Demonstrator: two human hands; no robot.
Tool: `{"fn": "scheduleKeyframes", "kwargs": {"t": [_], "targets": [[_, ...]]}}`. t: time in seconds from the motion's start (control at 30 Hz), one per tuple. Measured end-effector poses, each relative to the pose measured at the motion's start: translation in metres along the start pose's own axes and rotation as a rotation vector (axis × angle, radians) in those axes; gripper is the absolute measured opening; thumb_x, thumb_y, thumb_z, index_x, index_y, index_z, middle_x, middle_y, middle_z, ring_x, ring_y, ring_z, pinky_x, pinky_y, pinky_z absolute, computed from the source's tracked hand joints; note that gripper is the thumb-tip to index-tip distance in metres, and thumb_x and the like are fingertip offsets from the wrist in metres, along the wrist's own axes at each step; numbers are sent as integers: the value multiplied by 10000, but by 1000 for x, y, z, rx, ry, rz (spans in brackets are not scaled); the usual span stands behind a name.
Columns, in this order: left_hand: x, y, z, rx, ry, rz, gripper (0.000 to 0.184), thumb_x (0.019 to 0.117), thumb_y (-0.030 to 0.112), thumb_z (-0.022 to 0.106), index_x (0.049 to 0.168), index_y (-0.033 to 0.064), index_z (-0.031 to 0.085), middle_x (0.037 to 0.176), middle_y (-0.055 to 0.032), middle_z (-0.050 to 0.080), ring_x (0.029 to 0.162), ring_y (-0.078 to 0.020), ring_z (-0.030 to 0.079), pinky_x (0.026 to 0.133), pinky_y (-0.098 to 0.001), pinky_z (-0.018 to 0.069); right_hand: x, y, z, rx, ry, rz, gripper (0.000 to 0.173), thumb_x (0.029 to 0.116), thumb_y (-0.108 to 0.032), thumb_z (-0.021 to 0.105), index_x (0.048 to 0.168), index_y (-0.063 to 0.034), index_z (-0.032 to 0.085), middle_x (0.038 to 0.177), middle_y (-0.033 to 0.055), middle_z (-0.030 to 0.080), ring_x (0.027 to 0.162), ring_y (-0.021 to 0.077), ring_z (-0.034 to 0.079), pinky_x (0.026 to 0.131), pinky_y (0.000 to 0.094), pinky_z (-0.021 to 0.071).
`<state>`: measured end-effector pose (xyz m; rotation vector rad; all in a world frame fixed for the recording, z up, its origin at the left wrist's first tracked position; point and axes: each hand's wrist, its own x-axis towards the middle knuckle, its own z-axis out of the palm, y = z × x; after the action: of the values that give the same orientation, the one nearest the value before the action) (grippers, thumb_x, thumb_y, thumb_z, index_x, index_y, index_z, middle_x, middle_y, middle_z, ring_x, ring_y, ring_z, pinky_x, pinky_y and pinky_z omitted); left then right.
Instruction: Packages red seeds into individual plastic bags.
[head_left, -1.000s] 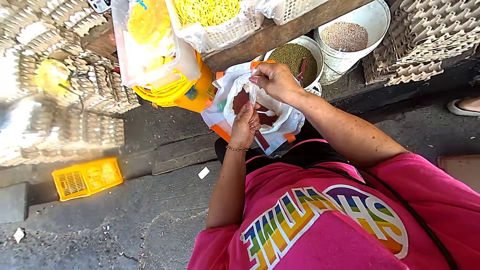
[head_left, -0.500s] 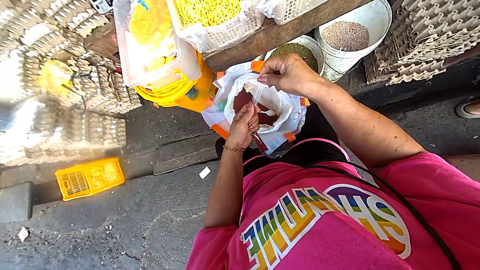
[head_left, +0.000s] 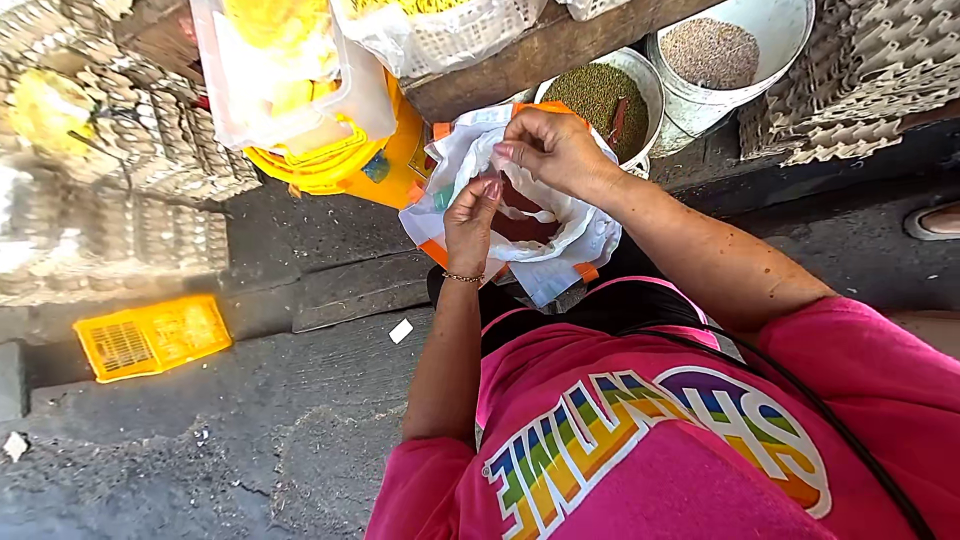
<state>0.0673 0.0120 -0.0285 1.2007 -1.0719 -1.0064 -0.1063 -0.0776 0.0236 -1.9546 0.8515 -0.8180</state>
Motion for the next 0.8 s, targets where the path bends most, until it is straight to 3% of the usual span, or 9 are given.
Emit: {"fn": "scheduleKeyframes", "kwargs": {"t": [0.1, 0.17, 0.27, 0.37, 0.43, 0.57, 0.8], "targets": [[5, -18, -11, 37, 66, -15, 139, 1020, 89, 599, 1079, 17, 703, 1012, -13, 722, 977, -88, 667, 922, -292, 547, 8, 40, 14, -123, -83, 180, 268, 1054, -216, 557, 1135, 3, 690, 984, 158, 718, 875, 270, 706, 845, 476, 573], [4, -28, -16, 50, 84, -27, 163, 1031, 89, 580, 1096, 11, 707, 1039, -16, 730, 992, -85, 671, 933, -291, 546, 8, 71, 32, -228, -256, 312, 274, 1051, -169, 538, 1163, 30, 690, 1089, 234, 708, 1055, 398, 684, 976, 597, 513], [0, -40, -24, 83, 116, -50, 172, 1031, 79, 576, 1114, 0, 704, 1071, -27, 733, 1027, -88, 672, 964, -297, 539, 3, 116, 70, -342, -437, 448, 237, 1009, -91, 567, 1163, 45, 686, 1132, 285, 686, 1117, 472, 651, 966, 664, 493], [-2, -50, -35, 69, 139, -37, 172, 1005, 53, 609, 1148, 1, 690, 1060, -16, 731, 1011, -102, 684, 957, -326, 558, 4, 148, 100, -428, -544, 557, 296, 991, -88, 590, 1253, 38, 644, 1245, 293, 643, 1200, 475, 612, 986, 660, 486], [-6, -51, -43, 80, 125, -44, 220, 1004, 89, 636, 1221, 70, 671, 1093, 33, 717, 1000, -62, 678, 934, -273, 559, 9, 160, 114, -451, -571, 629, 361, 990, -94, 603, 1332, 21, 600, 1339, 284, 593, 1238, 466, 594, 994, 643, 494], [2, -58, -53, 79, 135, -16, 204, 1019, 129, 631, 1216, 132, 682, 1112, 26, 718, 1014, -97, 687, 939, -297, 565, 24, 178, 135, -467, -588, 660, 482, 948, -81, 667, 1412, -29, 552, 1424, 279, 520, 1204, 482, 602, 938, 649, 523], [17, -66, -53, 73, 125, -35, 175, 1021, 102, 622, 1174, 106, 707, 1128, 27, 714, 1023, -75, 678, 927, -252, 561, 33, 195, 153, -512, -684, 540, 362, 965, -52, 639, 1322, 8, 615, 1394, 273, 537, 1172, 480, 613, 911, 636, 532]]}}
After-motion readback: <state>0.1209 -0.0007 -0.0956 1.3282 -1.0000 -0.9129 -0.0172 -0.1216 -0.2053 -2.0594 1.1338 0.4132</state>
